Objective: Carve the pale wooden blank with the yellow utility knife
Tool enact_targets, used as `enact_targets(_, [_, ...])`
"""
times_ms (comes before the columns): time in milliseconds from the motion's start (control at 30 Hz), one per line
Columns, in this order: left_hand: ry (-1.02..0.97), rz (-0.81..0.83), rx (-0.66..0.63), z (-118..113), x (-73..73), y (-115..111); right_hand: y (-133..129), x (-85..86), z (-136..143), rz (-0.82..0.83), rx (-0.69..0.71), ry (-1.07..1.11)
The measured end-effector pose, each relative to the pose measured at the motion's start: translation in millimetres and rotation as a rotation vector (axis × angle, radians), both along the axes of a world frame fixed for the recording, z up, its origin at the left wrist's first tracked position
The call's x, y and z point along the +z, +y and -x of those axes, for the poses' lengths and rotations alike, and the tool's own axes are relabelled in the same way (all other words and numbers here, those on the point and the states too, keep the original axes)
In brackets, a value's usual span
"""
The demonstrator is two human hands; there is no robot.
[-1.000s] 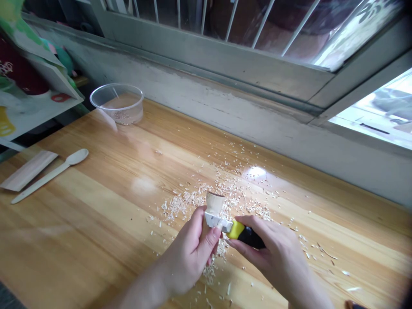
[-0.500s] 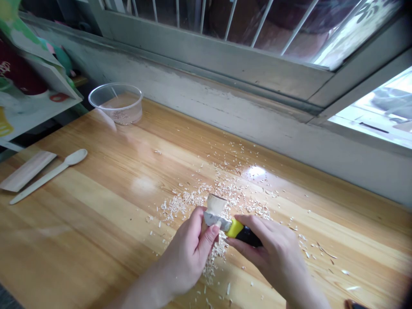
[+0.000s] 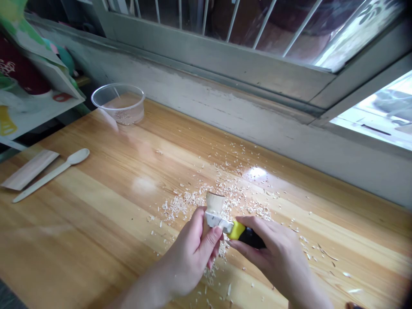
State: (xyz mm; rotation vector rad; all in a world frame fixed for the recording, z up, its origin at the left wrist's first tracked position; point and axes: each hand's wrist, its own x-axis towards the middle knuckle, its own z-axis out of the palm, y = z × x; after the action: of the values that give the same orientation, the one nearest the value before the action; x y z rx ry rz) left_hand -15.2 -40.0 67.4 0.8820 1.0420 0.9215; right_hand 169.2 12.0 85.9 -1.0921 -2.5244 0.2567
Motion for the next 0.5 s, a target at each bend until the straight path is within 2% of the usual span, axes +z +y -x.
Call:
enact_targets(200, [0.053, 0.053, 0.013, 0.6, -0.4, -0.7, -0.5, 0.1, -0.3, 0.012, -0.016, -0.010])
enact_targets(400, [0.149, -0.005, 0.091, -0.8, -0.6, 0.1, -2.9, 2.1, 2.3, -0.070, -0.070, -0.023])
enact_targets(500, [0.168, -0.008, 0.079, -0.9, -0.2, -0.7, -2.1, 1.6, 1.8, -0.036, -0.059, -0.017])
